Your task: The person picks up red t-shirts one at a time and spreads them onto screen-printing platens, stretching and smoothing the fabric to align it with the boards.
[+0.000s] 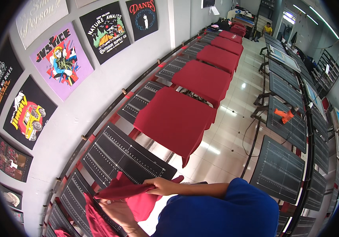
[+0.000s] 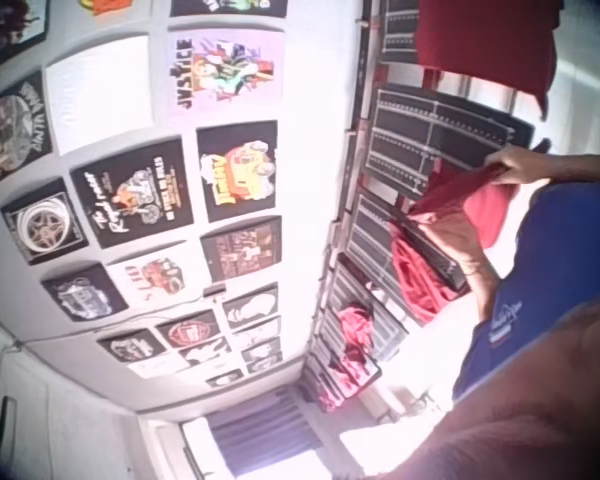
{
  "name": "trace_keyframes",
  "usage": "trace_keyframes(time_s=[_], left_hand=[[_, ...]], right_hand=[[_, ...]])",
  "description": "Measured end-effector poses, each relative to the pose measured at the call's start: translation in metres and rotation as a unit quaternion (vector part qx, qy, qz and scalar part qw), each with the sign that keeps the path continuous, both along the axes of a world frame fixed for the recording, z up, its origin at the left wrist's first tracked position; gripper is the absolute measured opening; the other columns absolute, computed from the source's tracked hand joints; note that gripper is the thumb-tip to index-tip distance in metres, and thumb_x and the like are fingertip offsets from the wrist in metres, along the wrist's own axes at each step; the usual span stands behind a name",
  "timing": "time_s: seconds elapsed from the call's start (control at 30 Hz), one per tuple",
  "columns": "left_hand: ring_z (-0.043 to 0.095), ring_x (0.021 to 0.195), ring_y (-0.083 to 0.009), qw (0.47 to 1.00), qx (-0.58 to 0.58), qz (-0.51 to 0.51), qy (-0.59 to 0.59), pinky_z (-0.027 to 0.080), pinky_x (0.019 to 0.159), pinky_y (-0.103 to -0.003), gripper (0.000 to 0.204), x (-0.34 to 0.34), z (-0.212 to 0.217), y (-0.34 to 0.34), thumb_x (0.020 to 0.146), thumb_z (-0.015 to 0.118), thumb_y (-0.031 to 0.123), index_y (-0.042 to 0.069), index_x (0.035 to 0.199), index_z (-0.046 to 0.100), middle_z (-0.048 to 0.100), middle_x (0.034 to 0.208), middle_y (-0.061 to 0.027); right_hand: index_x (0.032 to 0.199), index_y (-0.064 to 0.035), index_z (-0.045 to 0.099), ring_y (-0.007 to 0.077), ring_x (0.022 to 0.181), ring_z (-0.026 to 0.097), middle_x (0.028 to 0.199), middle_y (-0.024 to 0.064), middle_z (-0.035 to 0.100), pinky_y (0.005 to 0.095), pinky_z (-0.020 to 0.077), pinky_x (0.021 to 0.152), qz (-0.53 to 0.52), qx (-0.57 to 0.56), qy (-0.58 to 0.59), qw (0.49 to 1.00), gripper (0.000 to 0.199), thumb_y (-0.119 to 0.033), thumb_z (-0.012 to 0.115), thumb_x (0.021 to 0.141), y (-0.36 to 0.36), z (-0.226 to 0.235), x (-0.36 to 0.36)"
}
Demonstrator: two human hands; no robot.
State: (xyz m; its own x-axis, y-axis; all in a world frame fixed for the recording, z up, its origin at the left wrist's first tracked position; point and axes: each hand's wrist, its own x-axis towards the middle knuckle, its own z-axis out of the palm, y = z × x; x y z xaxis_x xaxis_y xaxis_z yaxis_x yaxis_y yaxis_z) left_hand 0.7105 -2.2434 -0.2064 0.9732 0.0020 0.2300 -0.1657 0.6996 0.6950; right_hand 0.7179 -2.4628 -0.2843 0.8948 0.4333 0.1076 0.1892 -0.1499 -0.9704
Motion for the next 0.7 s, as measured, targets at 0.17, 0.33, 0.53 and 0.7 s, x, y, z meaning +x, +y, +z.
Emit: trace_keyframes(time_s=[0.17,0.33,0.53,0.7], left_hand=[[0.061,0.113,-0.0214,0.980,0.056,-0.015,0.188,0.047,0.101,-0.041,0.040,-0.036,-0.029,-0.018,0.107,0.052,0.032,0.007,0.137,0.054,0.063,0.127,-0.0085],[0.064,0.106,-0.0211,0.985,0.105,0.090,0.099,0.048,0.097,-0.037,0.028,-0.028,0.011,0.016,0.106,0.053,0.024,0.001,0.121,0.061,0.068,0.117,-0.0113],[0.056,0.121,-0.0278,0.912,0.264,0.311,0.034,0.041,0.107,-0.041,0.047,-0.011,0.073,0.094,0.095,0.059,0.027,-0.001,0.133,0.053,0.059,0.131,-0.0168],[0.049,0.134,-0.0334,0.650,0.597,0.461,-0.095,0.035,0.114,-0.044,0.068,-0.007,0.121,0.169,0.087,0.065,0.030,-0.002,0.144,0.046,0.052,0.143,-0.0214]], right_hand=[[0.125,-0.0033,0.059,0.0382,0.100,0.067,0.111,0.0191,0.068,0.0459,0.0546,0.082,0.039,-0.125,-0.129,0.983,0.045,-0.018,0.073,0.085,0.014,0.033,-0.006],[0.119,-0.0099,0.063,0.0358,0.096,0.069,0.105,0.0134,0.071,0.0479,0.0547,0.080,-0.044,-0.209,-0.097,0.972,0.042,-0.018,0.075,0.079,-0.003,0.052,-0.007],[0.102,-0.0147,0.067,0.0293,0.089,0.068,0.091,0.0072,0.069,0.0425,0.0544,0.076,-0.176,-0.216,-0.198,0.940,0.028,-0.012,0.072,0.075,-0.058,0.142,0.019],[0.096,-0.0116,0.068,0.0334,0.079,0.067,0.089,0.0094,0.064,0.0445,0.0528,0.064,-0.322,-0.167,-0.414,0.835,0.029,0.003,0.063,0.071,-0.085,0.221,0.081]])
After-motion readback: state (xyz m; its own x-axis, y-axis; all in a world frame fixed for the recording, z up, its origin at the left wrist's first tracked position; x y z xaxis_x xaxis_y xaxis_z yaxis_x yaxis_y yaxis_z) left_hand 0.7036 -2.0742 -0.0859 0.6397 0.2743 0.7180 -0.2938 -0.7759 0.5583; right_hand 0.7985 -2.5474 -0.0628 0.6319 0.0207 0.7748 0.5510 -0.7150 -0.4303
